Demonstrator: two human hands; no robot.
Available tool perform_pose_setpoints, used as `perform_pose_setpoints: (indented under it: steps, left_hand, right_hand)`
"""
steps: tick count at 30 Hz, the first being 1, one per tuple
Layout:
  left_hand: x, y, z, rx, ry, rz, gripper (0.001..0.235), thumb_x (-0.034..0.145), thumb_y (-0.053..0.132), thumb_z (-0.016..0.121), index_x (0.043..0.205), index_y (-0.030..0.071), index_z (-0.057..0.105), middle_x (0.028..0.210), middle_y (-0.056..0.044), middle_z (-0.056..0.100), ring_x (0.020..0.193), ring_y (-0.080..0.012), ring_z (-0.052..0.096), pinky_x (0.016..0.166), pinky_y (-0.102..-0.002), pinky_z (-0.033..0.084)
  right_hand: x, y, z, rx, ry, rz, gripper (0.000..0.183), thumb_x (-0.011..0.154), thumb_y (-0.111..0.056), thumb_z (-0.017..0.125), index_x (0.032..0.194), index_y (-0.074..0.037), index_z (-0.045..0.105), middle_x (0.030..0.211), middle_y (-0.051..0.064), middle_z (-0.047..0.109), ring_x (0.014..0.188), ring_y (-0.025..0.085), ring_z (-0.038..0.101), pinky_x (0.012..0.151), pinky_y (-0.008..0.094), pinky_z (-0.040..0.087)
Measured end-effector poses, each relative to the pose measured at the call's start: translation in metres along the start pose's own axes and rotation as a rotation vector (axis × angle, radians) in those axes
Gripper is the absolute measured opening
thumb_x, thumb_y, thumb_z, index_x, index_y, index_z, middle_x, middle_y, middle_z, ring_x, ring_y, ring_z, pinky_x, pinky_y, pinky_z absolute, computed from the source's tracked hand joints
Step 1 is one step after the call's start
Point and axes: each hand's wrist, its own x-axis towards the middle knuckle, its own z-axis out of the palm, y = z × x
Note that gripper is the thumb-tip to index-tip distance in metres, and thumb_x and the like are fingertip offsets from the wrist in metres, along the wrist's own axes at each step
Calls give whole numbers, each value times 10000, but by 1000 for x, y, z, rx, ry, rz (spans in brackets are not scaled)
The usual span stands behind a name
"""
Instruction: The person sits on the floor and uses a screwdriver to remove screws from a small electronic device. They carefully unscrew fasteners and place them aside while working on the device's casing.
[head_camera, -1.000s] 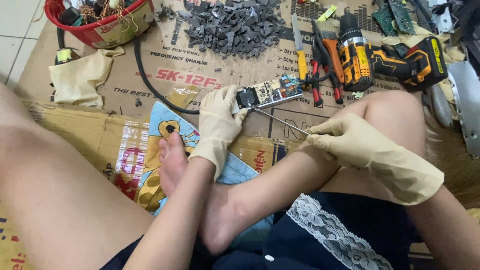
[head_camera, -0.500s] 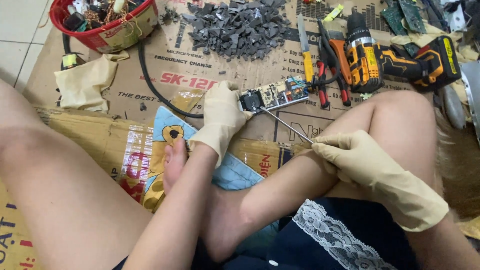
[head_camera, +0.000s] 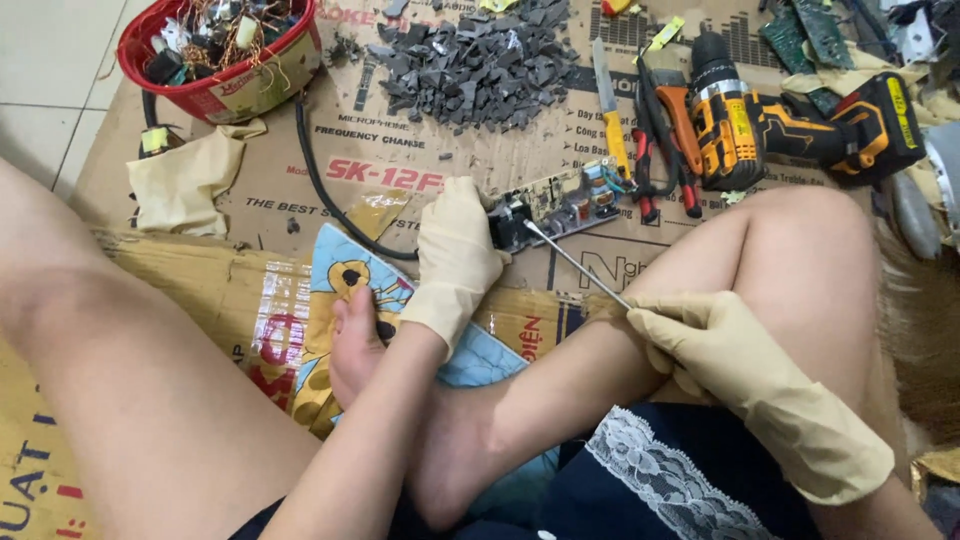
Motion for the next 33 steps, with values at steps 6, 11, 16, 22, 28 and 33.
perform_pose_setpoints:
  steps: [6,11,16,22,28,33]
  left_hand:
    - [9,9,-17,-146,-42,11,385,730,375,845,924,98,660,983,-102,629,873,-317,628,877,-432,465]
    - [25,-2,-2,-146,-162,-52,236,901,321,691,820,100,708,986,-127,552,752,-339,612,700,-449,526]
    - [25,2,0,-286,-154,-99,146,882,209,703,826,79,666,781,-98,695,669,-295,630,672,-417,513]
    - [29,-8,-2,-374,-127,-211,181,816,220,797,741,79,712,607,-48,657,504,-210,558,567,-362,494]
    - [28,-44,6,-221,-102,-354,152,822,359,826,810,220,764,676,-62,713,817,-301,744,766,-381,567]
    - [31,-58,10,-226,-64,-406,175,848,410,773,735,284,729,592,27,679,769,-259,735,830,-359,535]
  right_hand:
    - [1,19,-8,3,-17,-16,349,919,-112,664,1180,40,838,536,168,575,317,184,342,284,289,228]
    - [-6,10,-4,-28,0,-17,343,907,-119,673,1152,24,866,535,163,576,329,189,366,303,287,246]
    - [-9,15,-1,-21,-15,-9,364,899,-117,677,1198,-1,848,551,144,584,349,180,378,316,277,260]
    - [-10,9,2,-5,-20,4,344,906,-102,674,1168,0,873,535,135,552,366,166,355,328,270,251]
    - [-8,10,6,-10,59,-53,328,886,-82,690,1189,2,783,470,217,548,242,235,437,232,304,290]
    - [-6,4,10,-38,61,-59,338,883,-91,686,1191,30,758,494,221,554,264,234,447,244,306,295]
